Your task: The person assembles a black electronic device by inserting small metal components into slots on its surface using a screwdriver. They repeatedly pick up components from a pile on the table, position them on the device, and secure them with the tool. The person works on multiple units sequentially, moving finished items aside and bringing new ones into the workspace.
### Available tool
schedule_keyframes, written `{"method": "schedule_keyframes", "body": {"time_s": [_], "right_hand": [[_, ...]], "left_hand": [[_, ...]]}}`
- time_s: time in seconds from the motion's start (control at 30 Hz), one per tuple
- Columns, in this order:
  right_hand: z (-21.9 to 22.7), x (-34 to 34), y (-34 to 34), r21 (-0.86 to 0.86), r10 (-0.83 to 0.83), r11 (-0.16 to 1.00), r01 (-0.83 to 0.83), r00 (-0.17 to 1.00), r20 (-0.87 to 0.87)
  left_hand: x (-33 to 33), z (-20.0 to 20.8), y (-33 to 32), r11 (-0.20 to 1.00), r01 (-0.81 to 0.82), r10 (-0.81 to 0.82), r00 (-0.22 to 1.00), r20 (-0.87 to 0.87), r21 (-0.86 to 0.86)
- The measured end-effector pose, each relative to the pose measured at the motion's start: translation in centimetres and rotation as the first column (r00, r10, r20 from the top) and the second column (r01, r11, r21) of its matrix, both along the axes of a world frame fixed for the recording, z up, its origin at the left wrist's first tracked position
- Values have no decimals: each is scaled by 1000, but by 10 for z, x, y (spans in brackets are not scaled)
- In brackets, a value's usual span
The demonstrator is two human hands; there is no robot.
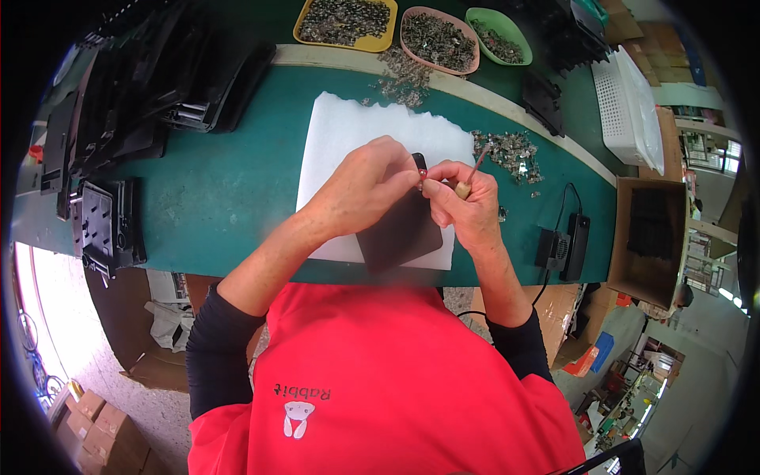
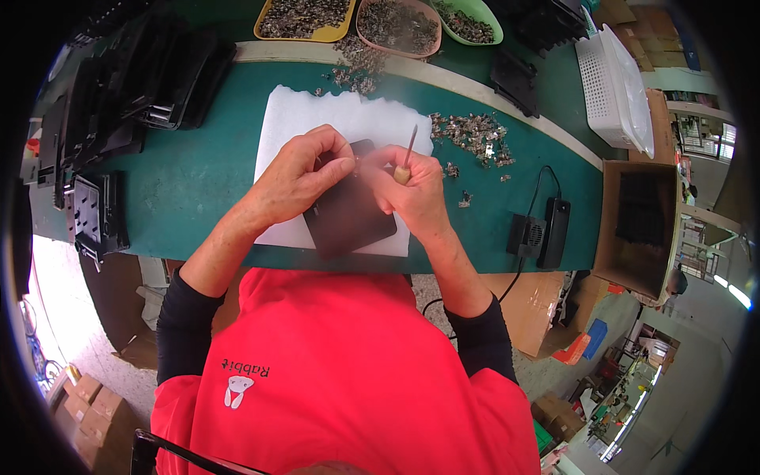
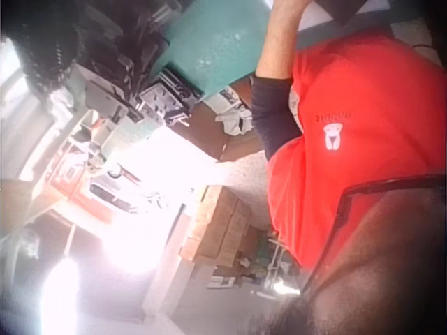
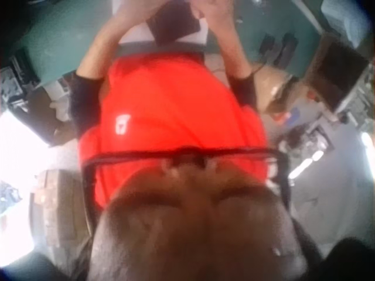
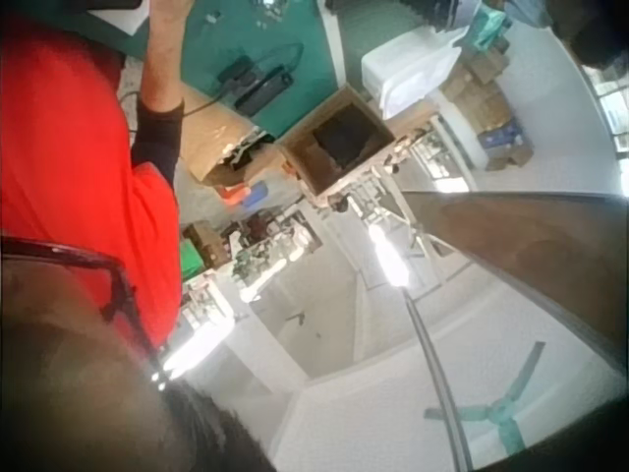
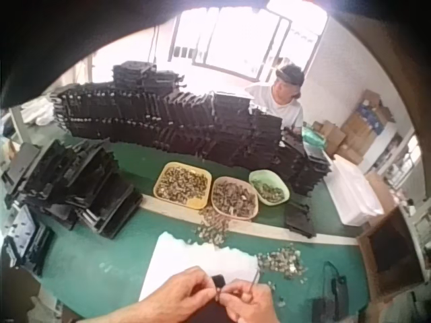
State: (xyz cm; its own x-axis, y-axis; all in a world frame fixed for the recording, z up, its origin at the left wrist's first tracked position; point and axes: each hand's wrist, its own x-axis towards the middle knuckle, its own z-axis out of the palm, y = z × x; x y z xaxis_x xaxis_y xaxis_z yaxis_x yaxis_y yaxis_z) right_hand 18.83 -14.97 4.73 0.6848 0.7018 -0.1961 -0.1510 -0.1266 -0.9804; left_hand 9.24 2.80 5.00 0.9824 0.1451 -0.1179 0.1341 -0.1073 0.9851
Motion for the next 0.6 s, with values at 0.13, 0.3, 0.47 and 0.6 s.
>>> {"method": "schedule_keyframes", "body": {"time_s": [0.13,0.3,0.47,0.6], "right_hand": [[-1,0,-2,52,-10,999,15,996,-85],[12,16,0,-236,-47,970,65,996,79],[2,33,4,-493,186,870,-17,937,297],[0,35,9,-522,299,850,-64,876,379]], "left_hand": [[2,1,-4,993,-33,29,999,-43,-113],[-12,-14,-10,730,-219,71,966,247,647],[-22,-18,-24,630,-103,50,995,92,770],[-21,-20,-22,656,-93,47,995,83,749]]}}
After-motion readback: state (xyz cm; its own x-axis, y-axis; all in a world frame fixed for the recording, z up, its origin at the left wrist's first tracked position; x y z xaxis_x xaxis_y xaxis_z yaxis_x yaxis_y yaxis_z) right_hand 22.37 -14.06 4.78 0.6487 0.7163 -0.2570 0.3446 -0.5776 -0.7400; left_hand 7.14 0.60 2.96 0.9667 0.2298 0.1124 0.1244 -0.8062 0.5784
